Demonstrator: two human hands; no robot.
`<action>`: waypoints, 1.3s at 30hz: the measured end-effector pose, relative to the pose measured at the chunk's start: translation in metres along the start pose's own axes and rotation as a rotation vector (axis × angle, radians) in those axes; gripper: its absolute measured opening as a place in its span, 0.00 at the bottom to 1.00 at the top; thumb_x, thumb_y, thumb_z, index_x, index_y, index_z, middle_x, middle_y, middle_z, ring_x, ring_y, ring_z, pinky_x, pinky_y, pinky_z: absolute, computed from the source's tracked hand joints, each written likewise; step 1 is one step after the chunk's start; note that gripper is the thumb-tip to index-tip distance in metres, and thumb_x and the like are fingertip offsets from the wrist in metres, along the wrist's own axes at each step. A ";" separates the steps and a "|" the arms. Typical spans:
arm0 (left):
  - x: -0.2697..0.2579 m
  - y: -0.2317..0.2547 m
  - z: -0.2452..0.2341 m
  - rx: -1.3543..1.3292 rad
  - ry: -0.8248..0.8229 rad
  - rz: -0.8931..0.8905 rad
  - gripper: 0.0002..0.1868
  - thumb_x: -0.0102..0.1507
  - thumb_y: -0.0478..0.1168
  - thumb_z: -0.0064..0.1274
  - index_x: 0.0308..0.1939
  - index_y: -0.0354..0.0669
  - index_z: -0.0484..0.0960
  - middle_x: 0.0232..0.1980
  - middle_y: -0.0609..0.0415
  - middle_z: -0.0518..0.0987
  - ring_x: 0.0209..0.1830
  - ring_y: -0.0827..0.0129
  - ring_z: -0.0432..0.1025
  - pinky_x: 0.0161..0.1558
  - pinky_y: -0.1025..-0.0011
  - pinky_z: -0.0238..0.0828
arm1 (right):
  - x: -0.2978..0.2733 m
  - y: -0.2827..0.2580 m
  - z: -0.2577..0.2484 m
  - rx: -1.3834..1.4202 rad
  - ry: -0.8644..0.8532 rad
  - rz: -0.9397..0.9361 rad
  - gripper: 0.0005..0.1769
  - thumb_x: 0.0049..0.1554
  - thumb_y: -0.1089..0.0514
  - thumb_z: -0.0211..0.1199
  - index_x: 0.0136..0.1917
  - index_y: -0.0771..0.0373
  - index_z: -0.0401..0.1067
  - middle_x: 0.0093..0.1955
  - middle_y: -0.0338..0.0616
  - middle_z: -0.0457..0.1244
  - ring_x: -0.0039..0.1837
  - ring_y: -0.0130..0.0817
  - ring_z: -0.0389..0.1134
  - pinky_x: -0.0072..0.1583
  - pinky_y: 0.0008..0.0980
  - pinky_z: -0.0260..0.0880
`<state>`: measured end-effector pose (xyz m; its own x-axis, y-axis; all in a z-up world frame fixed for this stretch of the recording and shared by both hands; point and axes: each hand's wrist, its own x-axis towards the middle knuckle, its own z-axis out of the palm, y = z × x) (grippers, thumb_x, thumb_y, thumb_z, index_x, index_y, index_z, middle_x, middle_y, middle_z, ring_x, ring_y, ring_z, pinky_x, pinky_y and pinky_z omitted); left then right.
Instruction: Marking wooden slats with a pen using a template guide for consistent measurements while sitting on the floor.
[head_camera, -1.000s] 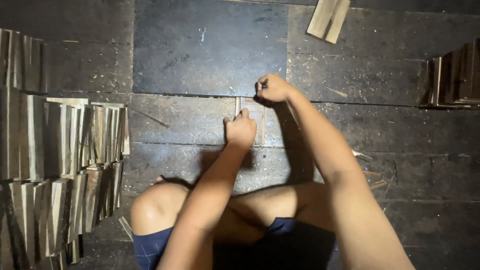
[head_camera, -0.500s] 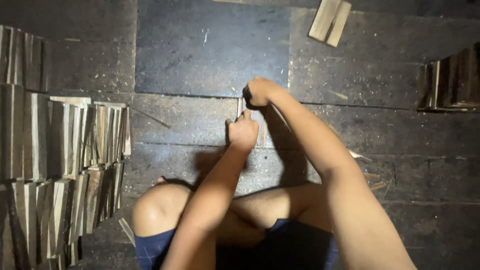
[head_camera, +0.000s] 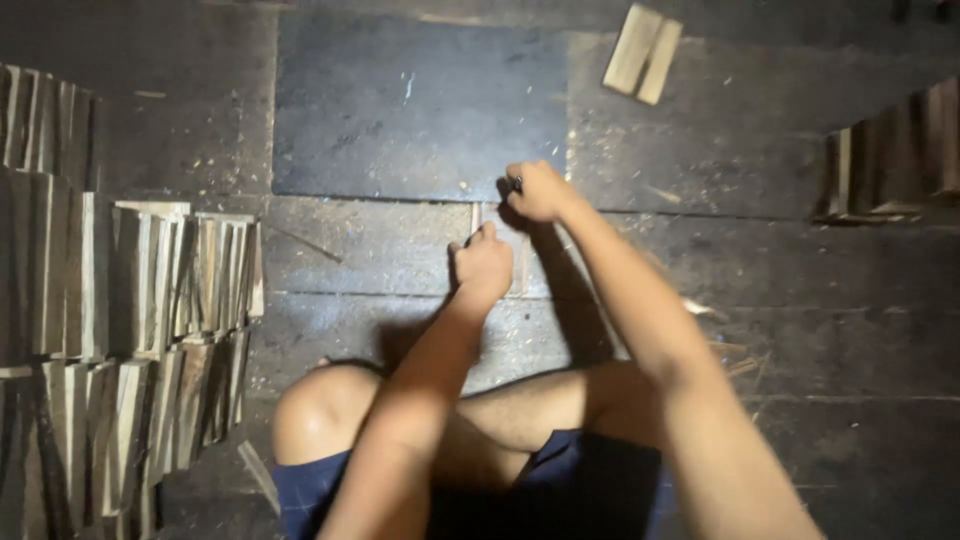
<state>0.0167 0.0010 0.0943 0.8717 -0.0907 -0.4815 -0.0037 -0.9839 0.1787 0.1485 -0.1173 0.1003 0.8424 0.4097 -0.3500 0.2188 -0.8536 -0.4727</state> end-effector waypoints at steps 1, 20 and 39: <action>0.003 0.000 -0.001 -0.023 -0.005 -0.007 0.15 0.65 0.39 0.51 0.54 0.47 0.85 0.68 0.51 0.67 0.67 0.56 0.67 0.62 0.37 0.56 | -0.014 0.001 -0.010 0.077 0.135 -0.017 0.07 0.52 0.59 0.63 0.44 0.63 0.76 0.38 0.59 0.69 0.48 0.60 0.73 0.51 0.51 0.72; -0.017 -0.073 0.017 -0.408 0.422 -0.407 0.29 0.55 0.48 0.64 0.59 0.51 0.76 0.64 0.51 0.65 0.65 0.45 0.64 0.63 0.48 0.64 | -0.188 0.046 0.067 0.881 0.980 0.302 0.05 0.49 0.61 0.69 0.40 0.61 0.75 0.34 0.42 0.64 0.40 0.29 0.62 0.44 0.28 0.62; -0.066 -0.003 0.025 -1.450 0.243 -0.131 0.24 0.56 0.39 0.69 0.56 0.48 0.81 0.50 0.47 0.85 0.51 0.55 0.79 0.53 0.55 0.77 | -0.194 0.046 0.049 1.032 1.047 0.374 0.03 0.56 0.58 0.66 0.44 0.59 0.75 0.35 0.43 0.65 0.35 0.28 0.64 0.37 0.28 0.68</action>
<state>-0.0536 0.0065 0.1040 0.8866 0.1565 -0.4353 0.4346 0.0405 0.8997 -0.0290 -0.2206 0.1065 0.8266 -0.5585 -0.0696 -0.1369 -0.0796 -0.9874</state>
